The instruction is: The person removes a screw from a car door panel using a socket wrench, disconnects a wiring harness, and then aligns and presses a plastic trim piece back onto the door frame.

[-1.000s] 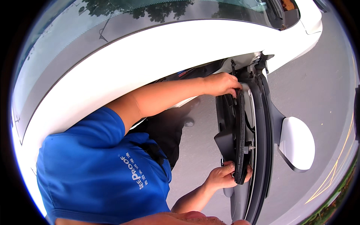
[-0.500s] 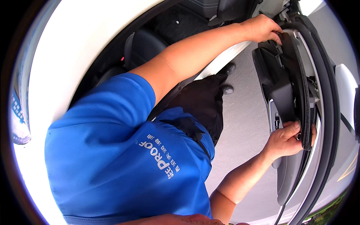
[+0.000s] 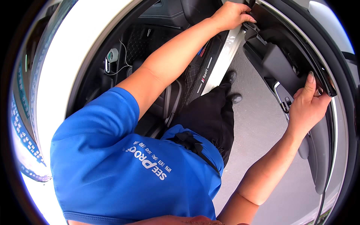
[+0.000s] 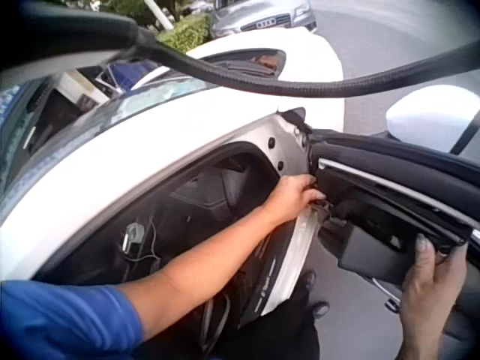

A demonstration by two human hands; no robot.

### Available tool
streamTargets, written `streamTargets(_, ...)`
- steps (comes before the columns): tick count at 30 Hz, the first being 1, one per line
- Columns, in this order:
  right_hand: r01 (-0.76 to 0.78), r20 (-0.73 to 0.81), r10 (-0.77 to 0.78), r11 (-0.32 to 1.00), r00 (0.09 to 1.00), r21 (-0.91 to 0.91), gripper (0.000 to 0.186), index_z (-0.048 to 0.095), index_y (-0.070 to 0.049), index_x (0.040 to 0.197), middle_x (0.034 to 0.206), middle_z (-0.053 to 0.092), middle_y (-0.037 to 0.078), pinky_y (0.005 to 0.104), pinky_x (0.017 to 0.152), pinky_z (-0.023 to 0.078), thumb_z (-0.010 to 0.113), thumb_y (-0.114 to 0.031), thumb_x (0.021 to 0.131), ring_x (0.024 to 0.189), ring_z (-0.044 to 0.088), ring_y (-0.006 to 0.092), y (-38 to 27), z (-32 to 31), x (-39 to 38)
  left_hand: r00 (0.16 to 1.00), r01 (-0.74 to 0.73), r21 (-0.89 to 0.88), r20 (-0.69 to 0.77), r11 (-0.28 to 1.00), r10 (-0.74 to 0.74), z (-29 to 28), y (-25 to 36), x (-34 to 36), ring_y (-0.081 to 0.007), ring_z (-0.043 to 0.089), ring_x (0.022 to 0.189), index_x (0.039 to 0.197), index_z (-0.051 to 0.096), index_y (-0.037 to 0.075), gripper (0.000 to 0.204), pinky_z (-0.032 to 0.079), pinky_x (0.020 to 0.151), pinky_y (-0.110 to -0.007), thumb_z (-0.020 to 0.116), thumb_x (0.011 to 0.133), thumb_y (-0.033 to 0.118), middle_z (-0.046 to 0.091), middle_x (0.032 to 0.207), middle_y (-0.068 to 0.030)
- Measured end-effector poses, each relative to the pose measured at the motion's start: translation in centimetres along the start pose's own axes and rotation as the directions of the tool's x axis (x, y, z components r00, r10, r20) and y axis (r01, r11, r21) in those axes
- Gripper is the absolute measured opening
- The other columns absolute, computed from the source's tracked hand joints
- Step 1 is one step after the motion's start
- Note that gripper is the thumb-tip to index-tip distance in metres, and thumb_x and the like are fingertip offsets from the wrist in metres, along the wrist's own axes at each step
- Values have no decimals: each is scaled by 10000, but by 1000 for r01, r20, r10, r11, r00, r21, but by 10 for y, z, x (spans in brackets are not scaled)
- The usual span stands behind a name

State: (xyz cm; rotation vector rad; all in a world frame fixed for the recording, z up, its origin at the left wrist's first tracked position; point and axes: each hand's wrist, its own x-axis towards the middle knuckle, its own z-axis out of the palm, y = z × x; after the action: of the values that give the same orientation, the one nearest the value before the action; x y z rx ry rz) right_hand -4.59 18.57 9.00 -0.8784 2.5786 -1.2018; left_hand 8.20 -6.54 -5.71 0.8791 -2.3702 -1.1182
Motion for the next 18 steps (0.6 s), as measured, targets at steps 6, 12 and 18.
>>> streamTargets(6, 85, -103, -79, 995, 992, 57, 354, 558, -35, 1226, 872, 666, 52, 226, 569, 439, 646, -238, 950, 627, 575, 77, 9, 11, -3, 986, -83, 25, -142, 996, 85, 14, -4, -7, -213, 678, 626, 995, 690, -30, 377, 528, 616, -309, 798, 784, 262, 692, 729, -142)
streamTargets(12, -16, -81, 21, 998, 997, 67, 326, 573, -34, 1175, 1030, 695, 105, 311, 772, 527, 677, -210, 921, 854, 692, 195, -5, 8, -6, 990, -4, -28, -144, 1000, 0, 19, -6, -6, -236, 691, 662, 959, 680, -52, 397, 538, 635, -323, 810, 770, 272, 687, 740, -167)
streamTargets(18, 37, -201, -33, 999, 979, 20, 367, 599, -40, 1131, 1022, 694, 116, 328, 778, 526, 739, -258, 870, 876, 688, 221, -3, 17, -4, 982, -13, 87, -184, 996, 29, 20, -1, -4, -292, 701, 705, 897, 670, -50, 429, 549, 654, -348, 836, 734, 312, 687, 748, -179)
